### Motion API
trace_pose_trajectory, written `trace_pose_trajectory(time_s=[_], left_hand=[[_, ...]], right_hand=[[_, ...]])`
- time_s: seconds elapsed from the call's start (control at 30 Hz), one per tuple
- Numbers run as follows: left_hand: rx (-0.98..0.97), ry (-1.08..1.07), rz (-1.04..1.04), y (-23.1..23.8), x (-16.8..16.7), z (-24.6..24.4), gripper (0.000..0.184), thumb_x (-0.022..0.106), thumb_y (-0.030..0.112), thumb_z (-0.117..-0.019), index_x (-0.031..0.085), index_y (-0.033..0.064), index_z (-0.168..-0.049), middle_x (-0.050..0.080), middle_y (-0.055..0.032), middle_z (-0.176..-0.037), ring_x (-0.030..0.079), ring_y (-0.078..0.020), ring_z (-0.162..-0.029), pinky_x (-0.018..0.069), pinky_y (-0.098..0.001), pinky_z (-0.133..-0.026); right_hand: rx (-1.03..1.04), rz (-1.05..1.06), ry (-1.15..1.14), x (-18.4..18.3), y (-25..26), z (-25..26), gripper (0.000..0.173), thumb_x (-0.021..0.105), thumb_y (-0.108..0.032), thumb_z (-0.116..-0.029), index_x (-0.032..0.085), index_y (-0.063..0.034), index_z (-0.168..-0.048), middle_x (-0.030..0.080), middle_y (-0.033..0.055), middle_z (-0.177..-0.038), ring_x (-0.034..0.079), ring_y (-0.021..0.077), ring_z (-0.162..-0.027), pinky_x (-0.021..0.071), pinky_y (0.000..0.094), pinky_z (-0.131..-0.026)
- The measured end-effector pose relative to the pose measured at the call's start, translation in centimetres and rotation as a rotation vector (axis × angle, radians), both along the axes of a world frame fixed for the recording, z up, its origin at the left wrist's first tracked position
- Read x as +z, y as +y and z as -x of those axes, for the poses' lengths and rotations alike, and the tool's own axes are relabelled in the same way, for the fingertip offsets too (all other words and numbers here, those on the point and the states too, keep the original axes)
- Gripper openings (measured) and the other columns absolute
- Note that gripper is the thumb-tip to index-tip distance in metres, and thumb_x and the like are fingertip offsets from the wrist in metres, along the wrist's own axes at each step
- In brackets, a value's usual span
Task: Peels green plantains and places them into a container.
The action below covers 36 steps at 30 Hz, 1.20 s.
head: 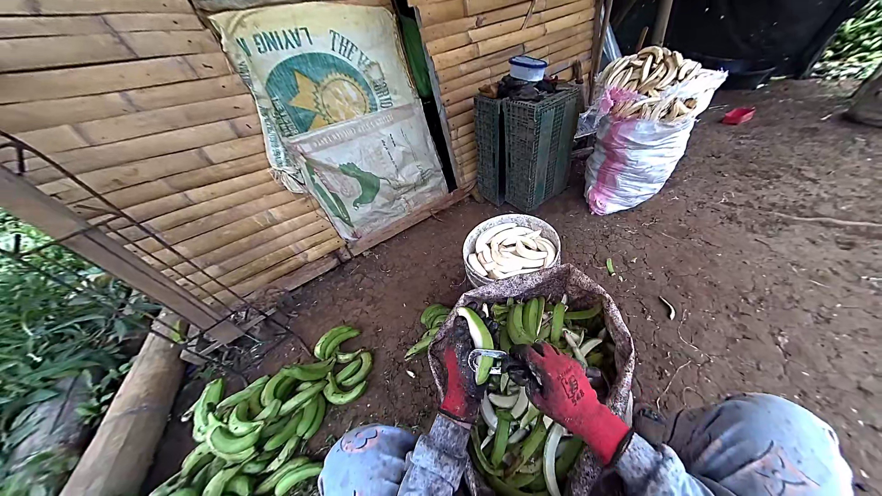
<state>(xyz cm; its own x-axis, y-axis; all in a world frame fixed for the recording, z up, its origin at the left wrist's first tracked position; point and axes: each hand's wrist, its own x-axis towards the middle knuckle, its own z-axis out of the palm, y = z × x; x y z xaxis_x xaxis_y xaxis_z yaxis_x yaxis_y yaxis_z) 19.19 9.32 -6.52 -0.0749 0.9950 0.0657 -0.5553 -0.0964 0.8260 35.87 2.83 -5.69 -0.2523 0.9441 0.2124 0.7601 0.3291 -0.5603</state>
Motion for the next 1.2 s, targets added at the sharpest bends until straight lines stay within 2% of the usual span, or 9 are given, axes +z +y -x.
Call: trace_pose_trajectory(time_s=[0.17,0.23,0.33,0.47,0.63,0.8,0.93,1.07,1.2], left_hand=[[0.201,0.595,0.031,-1.2,0.7,-1.0,0.044,0.026,0.016,-0.1114,0.048,-0.0077,-0.14,0.063,-0.0176,-0.121,0.063,-0.0151,-0.105,0.0512,-0.0291,-0.096],[0.104,0.777,0.067,-2.5,1.4,-1.1,0.042,0.032,0.012,-0.111,0.044,-0.0152,-0.141,0.054,-0.0294,-0.138,0.055,-0.023,-0.126,0.0405,-0.0333,-0.111],[-0.243,0.948,0.025,-4.1,2.1,-0.8,0.045,0.036,0.015,-0.1106,0.042,-0.01,-0.147,0.052,-0.0259,-0.145,0.052,-0.0214,-0.135,0.0377,-0.0332,-0.116],[-0.137,0.424,0.142,-2.3,1.6,-0.9,0.043,0.022,0.028,-0.1134,0.046,-0.0007,-0.134,0.068,-0.0116,-0.09,0.066,-0.0163,-0.064,0.0582,-0.0297,-0.055],[0.008,-0.159,0.098,0.3,0.9,0.5,0.051,0.018,0.028,-0.1122,0.06,0.0044,-0.097,0.066,-0.0044,-0.073,0.066,-0.0111,-0.061,0.0574,-0.0243,-0.056],[-0.045,-0.438,0.116,0.2,1.2,-0.2,0.051,0.017,0.031,-0.112,0.058,0.0078,-0.094,0.067,-0.0037,-0.073,0.069,-0.0114,-0.063,0.0588,-0.0236,-0.058],[-0.086,-0.276,0.011,-0.7,1.8,-1.0,0.047,0.017,0.026,-0.1114,0.059,0.0073,-0.104,0.069,-0.0036,-0.081,0.07,-0.0121,-0.07,0.0603,-0.0259,-0.062],[0.156,0.451,-0.015,-1.3,1.7,-0.7,0.039,0.03,0.018,-0.1117,0.051,-0.0043,-0.136,0.063,-0.0105,-0.109,0.061,-0.0094,-0.092,0.0526,-0.0245,-0.086],[0.12,0.633,-0.069,-1.6,2.5,-0.7,0.042,0.03,0.019,-0.1118,0.053,-0.0038,-0.139,0.064,-0.0136,-0.122,0.062,-0.0099,-0.104,0.0518,-0.0257,-0.093]], right_hand=[[-0.104,-0.132,-0.102,0.2,1.6,-0.9,0.045,0.07,-0.017,-0.0878,0.066,-0.008,-0.132,0.067,0.029,-0.118,0.065,0.0504,-0.11,0.0523,0.0621,-0.087],[-0.127,-0.161,-0.085,0.0,2.6,-1.4,0.044,0.069,-0.013,-0.0882,0.067,-0.0063,-0.132,0.066,0.0303,-0.121,0.063,0.052,-0.115,0.05,0.064,-0.092],[-0.194,0.139,-0.076,1.5,5.1,-3.5,0.04,0.053,-0.017,-0.1017,0.06,-0.0048,-0.139,0.063,0.0261,-0.129,0.061,0.043,-0.122,0.0468,0.0578,-0.101],[-0.211,0.133,0.061,1.1,5.2,-4.3,0.039,0.052,-0.016,-0.101,0.06,-0.0008,-0.136,0.065,0.0246,-0.125,0.064,0.0394,-0.118,0.0481,0.0546,-0.102],[-0.013,-0.299,0.213,-1.7,1.9,-0.6,0.037,0.066,-0.027,-0.0921,0.072,-0.0094,-0.124,0.073,0.0156,-0.111,0.07,0.0348,-0.103,0.0562,0.0528,-0.088],[-0.03,-0.354,0.108,-1.6,1.7,0.3,0.036,0.067,-0.03,-0.09,0.074,-0.0109,-0.12,0.073,0.0182,-0.106,0.071,0.0394,-0.1,0.057,0.0552,-0.084],[-0.026,-0.296,0.099,-0.3,2.5,-0.7,0.037,0.067,-0.024,-0.0898,0.072,-0.0087,-0.122,0.072,0.0191,-0.106,0.071,0.0397,-0.098,0.0571,0.0545,-0.081],[-0.006,-0.336,0.136,-1.9,2.2,-0.9,0.036,0.064,-0.031,-0.0929,0.073,-0.0105,-0.121,0.073,0.0168,-0.108,0.071,0.0376,-0.102,0.057,0.0539,-0.086],[-0.06,-0.274,0.185,-1.6,2.2,-0.4,0.038,0.065,-0.024,-0.0916,0.071,-0.0064,-0.125,0.071,0.0214,-0.112,0.069,0.0411,-0.104,0.0558,0.0561,-0.086]])
